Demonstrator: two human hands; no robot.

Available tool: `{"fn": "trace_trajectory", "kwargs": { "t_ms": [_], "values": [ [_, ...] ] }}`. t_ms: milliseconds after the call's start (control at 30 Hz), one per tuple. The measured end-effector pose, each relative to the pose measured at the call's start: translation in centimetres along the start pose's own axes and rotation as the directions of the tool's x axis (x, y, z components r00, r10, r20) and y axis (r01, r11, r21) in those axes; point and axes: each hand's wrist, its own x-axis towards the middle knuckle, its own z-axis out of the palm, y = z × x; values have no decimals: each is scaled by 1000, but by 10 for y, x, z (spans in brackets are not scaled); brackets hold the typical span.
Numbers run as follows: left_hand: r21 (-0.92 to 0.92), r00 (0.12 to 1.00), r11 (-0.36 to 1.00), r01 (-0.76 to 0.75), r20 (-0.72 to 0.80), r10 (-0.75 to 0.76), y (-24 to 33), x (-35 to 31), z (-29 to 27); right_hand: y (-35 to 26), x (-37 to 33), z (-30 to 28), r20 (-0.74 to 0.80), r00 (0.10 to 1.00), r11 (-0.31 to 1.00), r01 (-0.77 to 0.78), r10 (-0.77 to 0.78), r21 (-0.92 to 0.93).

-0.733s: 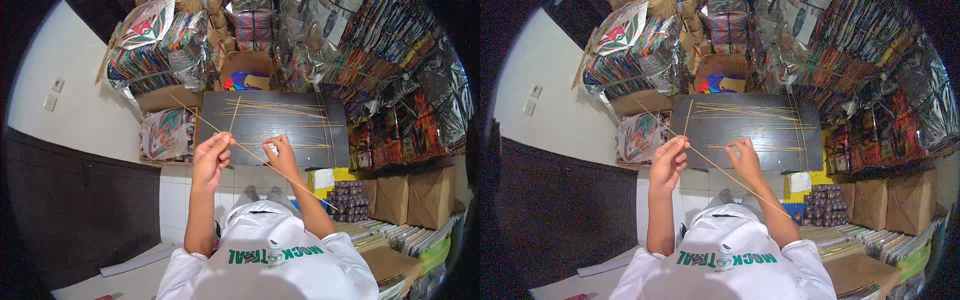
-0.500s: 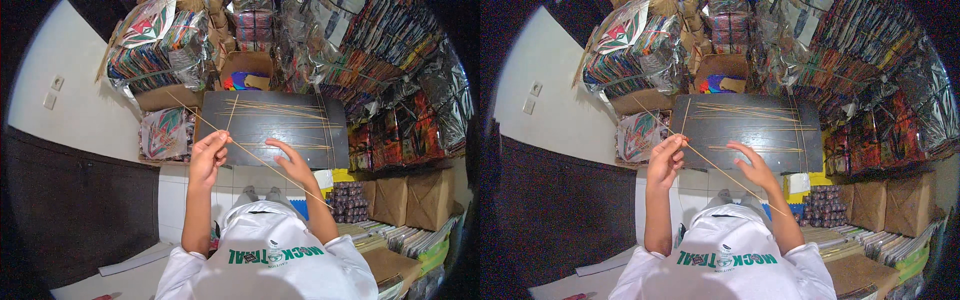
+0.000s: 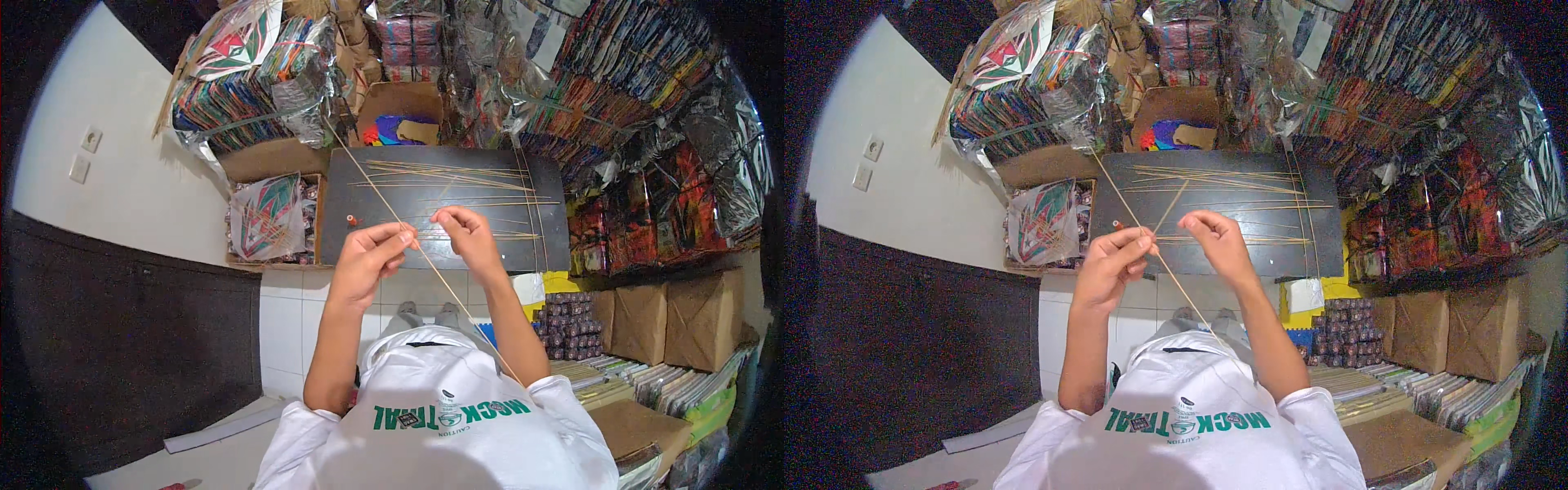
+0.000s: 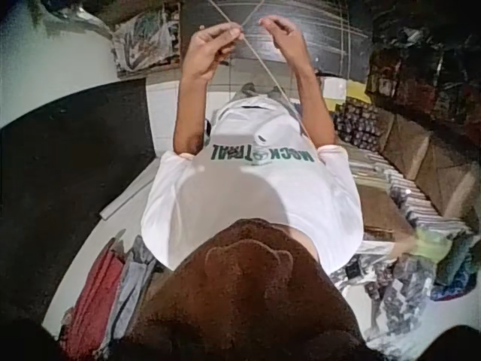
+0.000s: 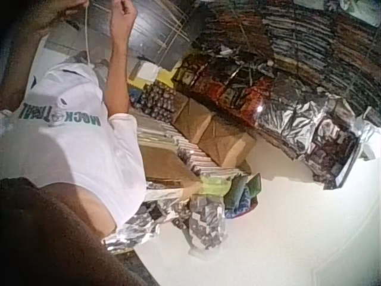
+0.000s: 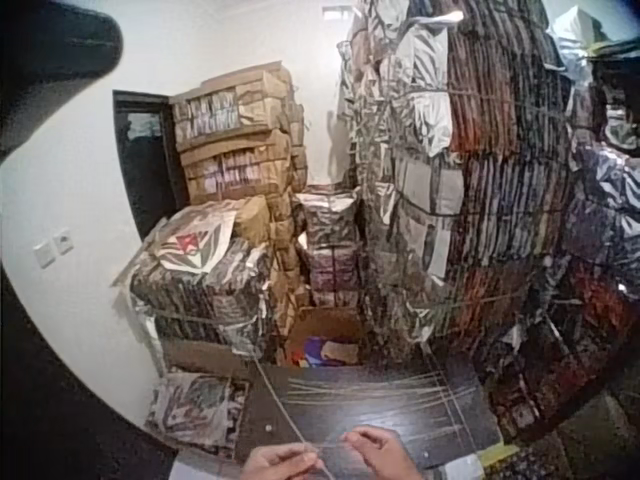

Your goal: The person is assembling thin wooden sticks on a dark table. They pick up sticks, align them, and use a small red object to secure them together. The person handles the sticks one by one, creating a bundle or structure.

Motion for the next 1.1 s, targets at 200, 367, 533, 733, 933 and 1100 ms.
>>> {"fn": "trace_trajectory", "kwargs": {
  "t_ms": [200,367,533,733,933,1100],
  "values": [
    [6,999,999,36,25,-36,-9,1,3,28,11,-13,-51,960,854,219,-274,-471],
    [5,999,999,44,10,-44,-9,2,4,-15,-18,4,206,923,945,324,-326,47],
    [-16,1000,999,29,13,-29,-9,2,-1,-44,-32,-11,432,897,995,72,-94,67],
    [-15,998,1000,22,64,-21,-12,1,0,-43,-31,2,246,947,978,200,-208,59],
    [73,1000,997,5,13,-6,-13,-3,5,-42,-30,12,87,940,932,339,-330,-130],
    [130,999,992,2,50,-9,-15,-8,8,-51,-31,14,39,933,886,352,-357,-303]
  ]
}}
